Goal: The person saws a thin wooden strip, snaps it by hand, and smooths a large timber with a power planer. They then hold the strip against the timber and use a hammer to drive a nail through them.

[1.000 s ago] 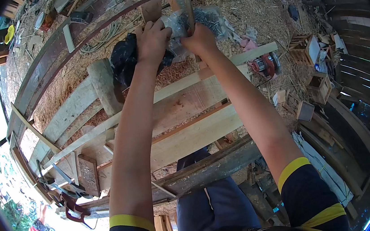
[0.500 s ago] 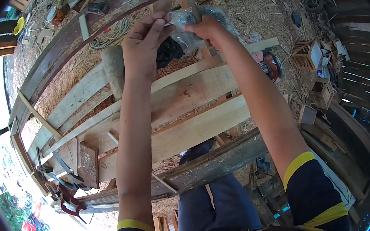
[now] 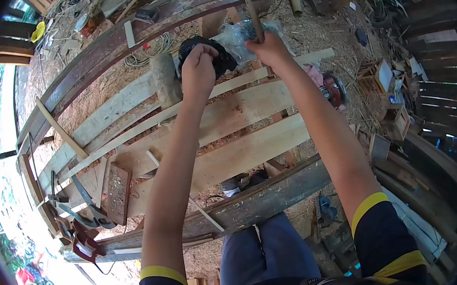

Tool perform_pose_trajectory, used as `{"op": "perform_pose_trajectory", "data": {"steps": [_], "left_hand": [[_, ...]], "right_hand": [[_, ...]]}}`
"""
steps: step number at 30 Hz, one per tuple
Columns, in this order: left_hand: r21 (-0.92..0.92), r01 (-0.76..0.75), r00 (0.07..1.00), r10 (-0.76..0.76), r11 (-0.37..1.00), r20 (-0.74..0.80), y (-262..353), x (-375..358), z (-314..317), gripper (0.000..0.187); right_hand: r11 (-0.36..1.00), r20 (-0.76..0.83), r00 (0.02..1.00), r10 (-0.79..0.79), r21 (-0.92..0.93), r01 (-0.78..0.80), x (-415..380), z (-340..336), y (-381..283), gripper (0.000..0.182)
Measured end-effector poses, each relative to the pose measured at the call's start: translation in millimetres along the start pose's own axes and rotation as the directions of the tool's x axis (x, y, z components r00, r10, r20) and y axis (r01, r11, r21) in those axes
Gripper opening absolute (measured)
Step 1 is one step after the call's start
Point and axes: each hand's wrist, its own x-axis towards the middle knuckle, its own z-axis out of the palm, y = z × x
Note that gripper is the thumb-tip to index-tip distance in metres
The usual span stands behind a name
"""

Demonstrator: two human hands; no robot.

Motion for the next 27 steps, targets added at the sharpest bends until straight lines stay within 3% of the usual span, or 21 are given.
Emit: {"op": "perform_pose_trajectory", "data": {"steps": [3,7,11,17,22,27], "left_hand": [[0.385,-0.072,0.996,0.084,0.92,-0.014,0,31,18,0.025],[0.598,-0.129,0.991,0.091,0.791,0.094,-20,67,25,0.022],[0.659,-0.192,0.98,0.104,0.727,0.171,-39,94,31,0.022],[0.65,-0.328,0.942,0.185,0.685,0.28,-61,115,55,0.017],[0.687,-0.339,0.926,0.098,0.643,0.365,-90,138,83,0.011],[0.743,-0.439,0.898,0.235,0.505,0.371,-115,140,98,0.011]], "right_hand": [[0.992,-0.037,0.999,-0.01,-0.125,0.006,19,15,13,0.052],[0.972,-0.062,0.998,0.01,-0.232,-0.024,39,27,8,0.062],[0.958,-0.029,0.994,0.101,-0.268,-0.105,62,42,3,0.067],[0.947,-0.029,0.997,0.077,-0.311,-0.082,89,57,37,0.045],[0.973,0.033,0.989,0.145,-0.188,-0.136,89,51,38,0.035],[0.981,0.03,0.989,0.148,-0.133,-0.143,103,56,64,0.035]]}}
